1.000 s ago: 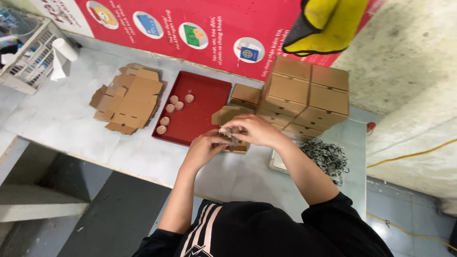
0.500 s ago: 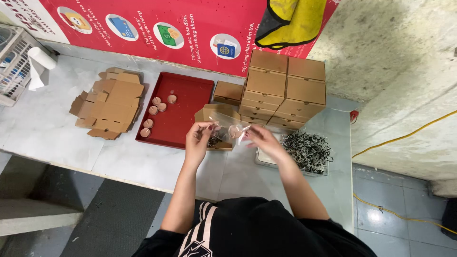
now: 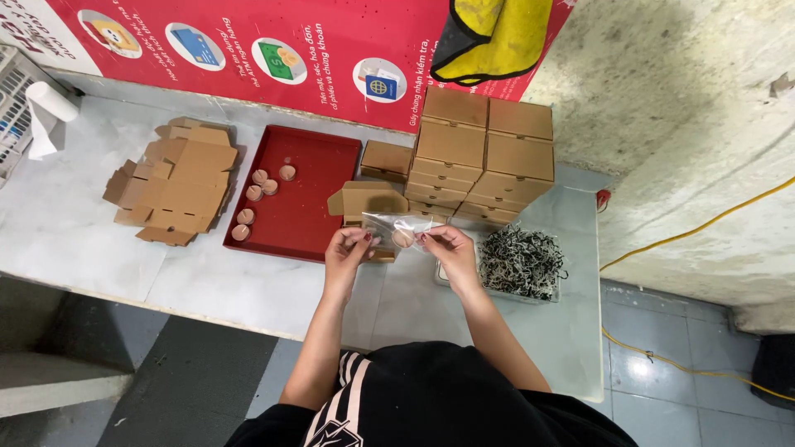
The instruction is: Packing small circular items, likely wax melts or candles, into cardboard boxes.
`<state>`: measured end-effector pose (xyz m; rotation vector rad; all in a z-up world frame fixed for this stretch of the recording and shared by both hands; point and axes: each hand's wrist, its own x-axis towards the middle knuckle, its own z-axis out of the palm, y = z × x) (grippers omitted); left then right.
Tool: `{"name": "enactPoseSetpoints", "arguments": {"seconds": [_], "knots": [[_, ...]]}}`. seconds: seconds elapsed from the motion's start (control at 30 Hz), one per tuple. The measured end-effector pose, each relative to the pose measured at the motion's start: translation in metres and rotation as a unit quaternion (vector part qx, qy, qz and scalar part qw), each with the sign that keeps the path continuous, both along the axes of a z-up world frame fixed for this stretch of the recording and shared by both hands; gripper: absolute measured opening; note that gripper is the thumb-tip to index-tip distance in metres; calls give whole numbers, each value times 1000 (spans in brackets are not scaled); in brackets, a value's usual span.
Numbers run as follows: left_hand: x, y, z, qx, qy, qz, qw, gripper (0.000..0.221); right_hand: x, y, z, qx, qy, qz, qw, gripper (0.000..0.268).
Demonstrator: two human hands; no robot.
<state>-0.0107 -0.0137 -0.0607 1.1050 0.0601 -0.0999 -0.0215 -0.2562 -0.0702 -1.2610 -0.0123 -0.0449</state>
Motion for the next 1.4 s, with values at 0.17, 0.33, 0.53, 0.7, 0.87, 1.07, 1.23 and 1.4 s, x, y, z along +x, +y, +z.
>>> {"name": "enactPoseSetpoints", "arguments": {"seconds": [0.17, 0.33, 0.53, 0.7, 0.87, 1.07, 1.23, 1.4], "knots": [[2, -4, -13, 31, 23, 13, 999, 23, 1, 4, -3, 25, 45, -16, 999, 24], [10, 7, -60, 87, -25, 37, 995, 20, 7, 6, -38, 2, 80, -32, 996, 21], [19, 21, -43, 214, -28, 53, 975, 15, 25, 20, -65, -42, 77, -47, 995, 18], [37, 37, -73, 443, -55, 136, 884, 19, 53, 37, -128, -198, 63, -50, 977, 19], [40, 39, -78, 541, 17, 122, 832, 15, 67, 59, -139, -351, -8, -104, 931, 19], [39, 33, -84, 586, 15, 109, 803, 21, 73, 65, -158, -375, -10, -152, 914, 19], [30, 29, -83, 579, -28, 110, 808, 32, 55, 70, -130, -341, 11, -133, 931, 45], [22, 29, -119, 673, -116, 49, 729, 39, 44, 66, -154, -432, -126, -55, 891, 55]]}}
